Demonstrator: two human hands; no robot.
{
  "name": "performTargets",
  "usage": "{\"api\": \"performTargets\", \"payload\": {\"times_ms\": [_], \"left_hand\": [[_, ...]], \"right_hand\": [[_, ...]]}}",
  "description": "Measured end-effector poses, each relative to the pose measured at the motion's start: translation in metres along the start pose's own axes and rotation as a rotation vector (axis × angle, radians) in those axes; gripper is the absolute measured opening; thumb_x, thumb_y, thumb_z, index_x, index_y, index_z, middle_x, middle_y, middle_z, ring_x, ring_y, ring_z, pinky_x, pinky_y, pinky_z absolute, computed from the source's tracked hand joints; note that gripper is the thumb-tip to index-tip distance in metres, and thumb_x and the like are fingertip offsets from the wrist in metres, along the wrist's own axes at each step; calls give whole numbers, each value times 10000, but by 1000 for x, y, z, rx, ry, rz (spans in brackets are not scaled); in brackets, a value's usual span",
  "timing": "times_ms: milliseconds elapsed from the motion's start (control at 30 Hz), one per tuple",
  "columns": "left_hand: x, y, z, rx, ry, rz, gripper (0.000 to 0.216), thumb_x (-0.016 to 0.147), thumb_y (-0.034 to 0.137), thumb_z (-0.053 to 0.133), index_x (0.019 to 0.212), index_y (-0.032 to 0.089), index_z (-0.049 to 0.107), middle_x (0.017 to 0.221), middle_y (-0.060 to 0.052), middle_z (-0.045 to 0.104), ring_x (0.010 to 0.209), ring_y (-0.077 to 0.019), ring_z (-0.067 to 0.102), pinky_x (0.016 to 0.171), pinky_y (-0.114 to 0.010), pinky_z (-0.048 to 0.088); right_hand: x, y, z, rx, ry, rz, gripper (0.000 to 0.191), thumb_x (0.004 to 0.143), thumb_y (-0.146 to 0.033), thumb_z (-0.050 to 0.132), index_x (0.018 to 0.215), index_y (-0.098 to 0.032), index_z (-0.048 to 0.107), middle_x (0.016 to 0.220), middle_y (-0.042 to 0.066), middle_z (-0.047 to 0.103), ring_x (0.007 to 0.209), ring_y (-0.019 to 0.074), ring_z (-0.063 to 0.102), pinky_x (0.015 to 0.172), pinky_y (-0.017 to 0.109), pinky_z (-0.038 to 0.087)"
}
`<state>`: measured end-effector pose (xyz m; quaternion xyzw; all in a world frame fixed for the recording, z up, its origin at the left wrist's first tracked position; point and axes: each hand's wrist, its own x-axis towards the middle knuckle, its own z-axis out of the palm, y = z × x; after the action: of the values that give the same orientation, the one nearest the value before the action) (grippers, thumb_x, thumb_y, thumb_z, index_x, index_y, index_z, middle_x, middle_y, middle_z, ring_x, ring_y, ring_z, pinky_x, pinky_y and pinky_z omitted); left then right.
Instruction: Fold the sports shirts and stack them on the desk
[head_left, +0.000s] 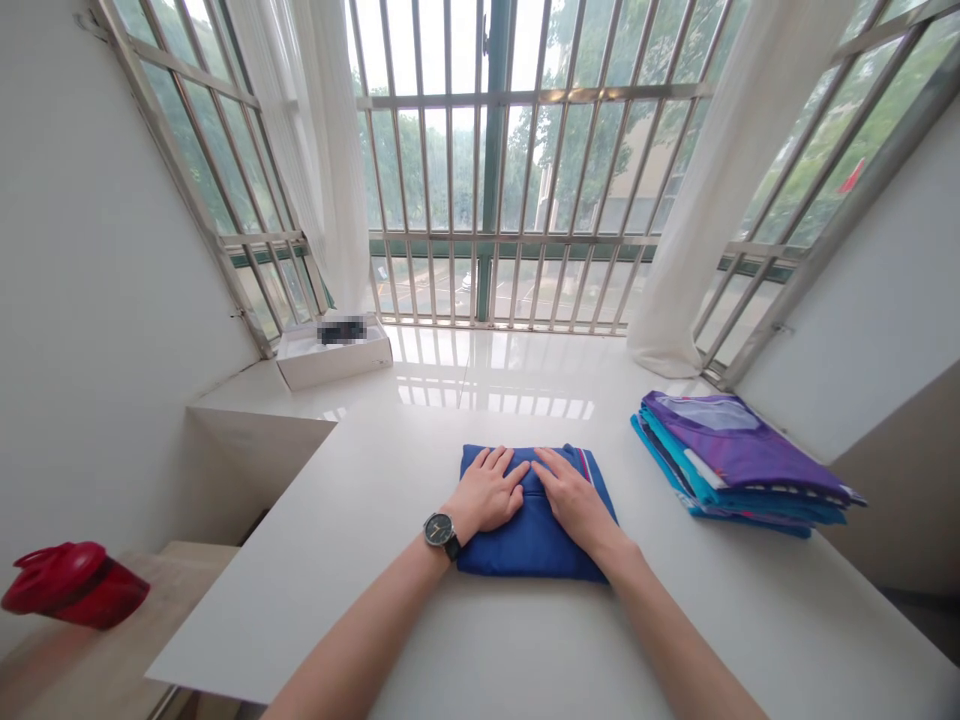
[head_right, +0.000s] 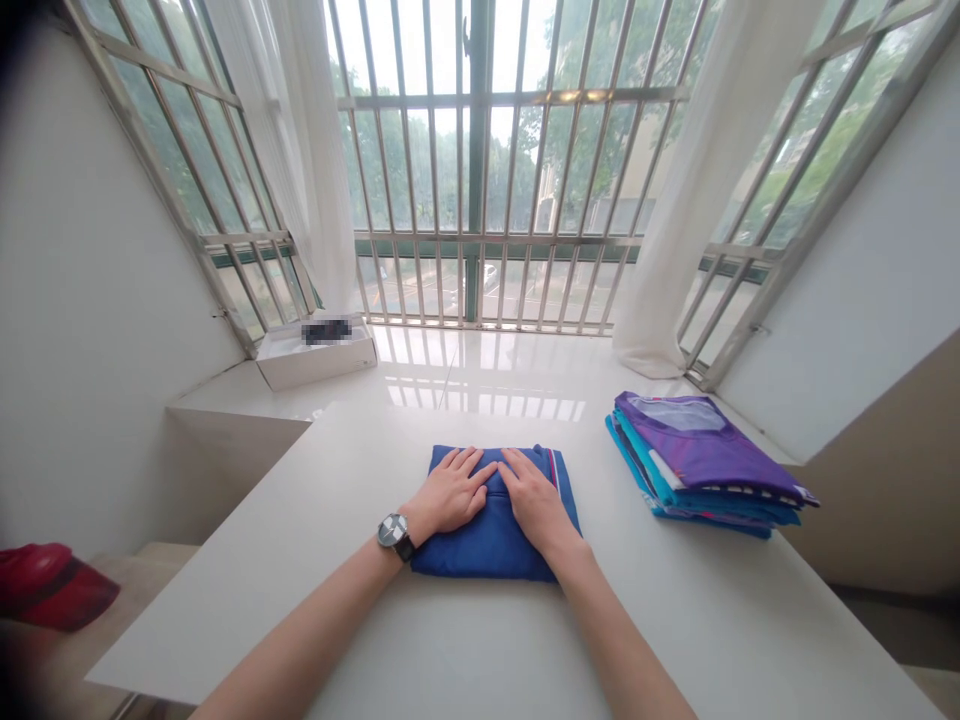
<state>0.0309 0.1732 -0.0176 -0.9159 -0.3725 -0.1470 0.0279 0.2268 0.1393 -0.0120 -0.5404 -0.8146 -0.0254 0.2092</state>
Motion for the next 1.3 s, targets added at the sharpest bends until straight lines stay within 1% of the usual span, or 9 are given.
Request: {"api": "performTargets", "payload": {"times_ms": [200,300,400,567,733,967,1100,1200,1300], "left_hand": [[0,0,6,33,22,9,474,999,368,358,1441,223,448,1499,-105,469,1410,-278,378,1171,-471,261],[0,0,7,35,21,-1,481,1001,377,358,1452,229,438,1504,-105,462,1412,-279,374,1173,-473,259],[-1,-1,5,17,13,-8,475,1011,389,343,1453,245,443,1511,-98,454,1419,-274,364,1173,-470,262],[-2,-1,0,-37,11,-41,475,1042,426,248,1434,277,472,1498,-68,478,1414,-254,375,1171,-464,275],[-3,-2,3,-18,25,-103,487,1032,432,284,1466,269,431,1525,-103,436,1411,-290,373,1173,-487,257],[-2,0,6,22,7,-167,525,1024,471,284,1498,266,381,1551,-117,389,1438,-306,327,1177,-491,236],[-2,0,5,21,-11,-180,554,1021,488,277,1511,243,358,1553,-134,382,1437,-308,329,1178,-485,234],[-2,-1,5,15,-20,-180,551,1023,497,259,1504,251,372,1552,-135,383,1438,-310,329,1177,-484,235],[-3,0,5,14,-21,-179,550,1024,502,254,1498,255,381,1547,-136,390,1436,-312,332,1175,-485,239]], "right_hand": [[0,-11,7,121,72,-3,499,951,-140,297,1384,-163,545,1473,125,499,1396,221,417,1152,411,389],[-2,-4,15,65,-2,94,481,975,-282,357,1381,-110,550,1479,164,486,1401,266,408,1168,429,348],[-5,8,22,-32,-78,226,608,955,-467,428,1412,-76,514,1498,198,453,1419,325,369,1184,486,284],[-8,21,24,-76,-152,309,768,941,-600,377,1478,-51,412,1557,202,353,1459,319,290,1193,471,244],[-10,28,29,-86,-131,340,748,958,-559,339,1482,-29,393,1571,206,320,1473,319,253,1193,460,248],[-11,31,35,-194,-119,286,623,972,-378,305,1454,-3,430,1541,225,371,1451,327,302,1189,445,261],[-13,36,42,-200,-67,250,586,973,-338,281,1433,-29,470,1516,190,430,1451,300,313,1179,454,292],[-14,39,44,-171,-21,223,557,972,-325,298,1410,-49,504,1481,182,480,1427,300,363,1166,477,319],[-14,37,38,-165,23,226,520,968,-321,357,1350,-38,568,1430,221,526,1357,326,464,1127,486,378]]}}
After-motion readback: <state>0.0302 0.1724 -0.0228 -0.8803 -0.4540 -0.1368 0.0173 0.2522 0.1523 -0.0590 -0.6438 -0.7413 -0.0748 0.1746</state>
